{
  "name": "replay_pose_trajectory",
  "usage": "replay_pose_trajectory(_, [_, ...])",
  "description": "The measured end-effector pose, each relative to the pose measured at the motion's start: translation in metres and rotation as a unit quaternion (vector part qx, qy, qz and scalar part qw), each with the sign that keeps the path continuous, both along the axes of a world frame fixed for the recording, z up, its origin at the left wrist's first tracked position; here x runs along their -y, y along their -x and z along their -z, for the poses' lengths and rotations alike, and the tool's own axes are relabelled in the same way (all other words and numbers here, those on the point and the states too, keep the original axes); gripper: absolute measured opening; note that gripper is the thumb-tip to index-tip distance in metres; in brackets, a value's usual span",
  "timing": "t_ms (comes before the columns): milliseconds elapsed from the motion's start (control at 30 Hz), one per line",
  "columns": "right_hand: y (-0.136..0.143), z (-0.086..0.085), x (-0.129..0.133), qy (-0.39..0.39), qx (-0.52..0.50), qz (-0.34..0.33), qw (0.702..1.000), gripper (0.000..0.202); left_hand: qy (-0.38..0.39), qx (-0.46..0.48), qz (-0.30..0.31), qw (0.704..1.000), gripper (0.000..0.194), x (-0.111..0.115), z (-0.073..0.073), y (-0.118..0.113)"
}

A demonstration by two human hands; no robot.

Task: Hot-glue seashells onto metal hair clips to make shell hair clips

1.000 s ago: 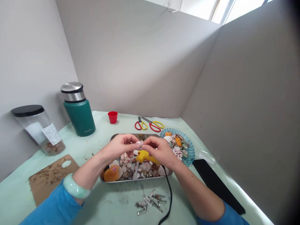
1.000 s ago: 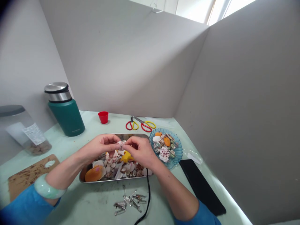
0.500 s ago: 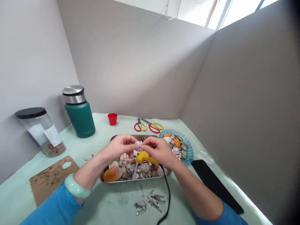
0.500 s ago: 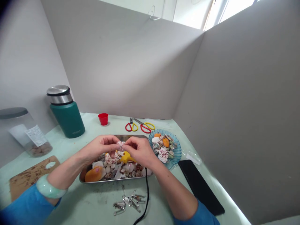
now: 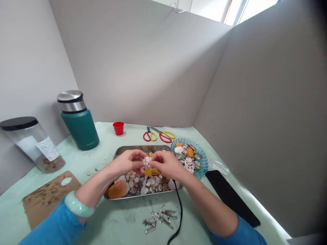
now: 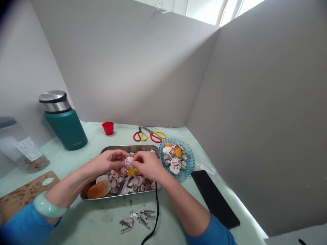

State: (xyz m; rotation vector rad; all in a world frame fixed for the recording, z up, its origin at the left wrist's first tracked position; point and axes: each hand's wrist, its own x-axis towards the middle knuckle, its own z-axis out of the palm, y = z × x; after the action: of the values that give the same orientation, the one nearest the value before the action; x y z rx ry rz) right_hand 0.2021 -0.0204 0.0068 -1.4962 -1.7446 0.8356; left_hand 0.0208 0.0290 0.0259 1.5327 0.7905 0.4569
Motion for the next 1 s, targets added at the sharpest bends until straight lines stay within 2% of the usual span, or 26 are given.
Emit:
replay_pose_trajectory(133, [0.002, 0.001, 0.002, 0.004, 0.009, -0.013, 1.000, 0.011, -0.015, -0.029, -0.019, 0.999, 0.030, -0.001, 0.005, 0.000])
replay_pose_trajectory(333, [0.004, -0.004, 0.005, 0.049, -0.058, -0.039, 0.996, 0.011, 0.045, 0.003, -0.004, 0.999, 0.028, -0.006, 0.012, 0.004])
replay_pose_trajectory(467, [0.004, -0.003, 0.003, 0.074, -0.097, -0.038, 0.992, 0.014, 0.072, 0.014, -0.007, 0.997, 0.027, -0.006, 0.010, 0.005])
replay_pose_trajectory(600, [0.003, 0.000, 0.001, 0.049, -0.108, -0.027, 0.993, 0.015, 0.052, 0.014, -0.032, 0.998, 0.028, -0.003, 0.003, 0.005])
replay_pose_trajectory(733, [0.005, -0.001, 0.003, -0.060, -0.074, 0.006, 0.995, 0.017, -0.023, 0.023, -0.070, 0.997, 0.027, 0.001, -0.008, 0.005])
replay_pose_trajectory(867, [0.007, -0.005, 0.007, -0.218, -0.006, 0.035, 0.975, 0.016, -0.118, 0.055, -0.080, 0.988, 0.021, 0.005, -0.015, 0.003])
replay_pose_trajectory(933, [0.006, -0.006, 0.008, -0.288, 0.014, 0.034, 0.957, 0.014, -0.222, 0.070, -0.084, 0.969, 0.013, 0.007, -0.015, 0.003])
replay_pose_trajectory(1000, [0.004, -0.006, 0.008, -0.337, 0.023, 0.027, 0.941, 0.014, -0.357, 0.067, -0.088, 0.928, 0.005, 0.007, -0.013, 0.004])
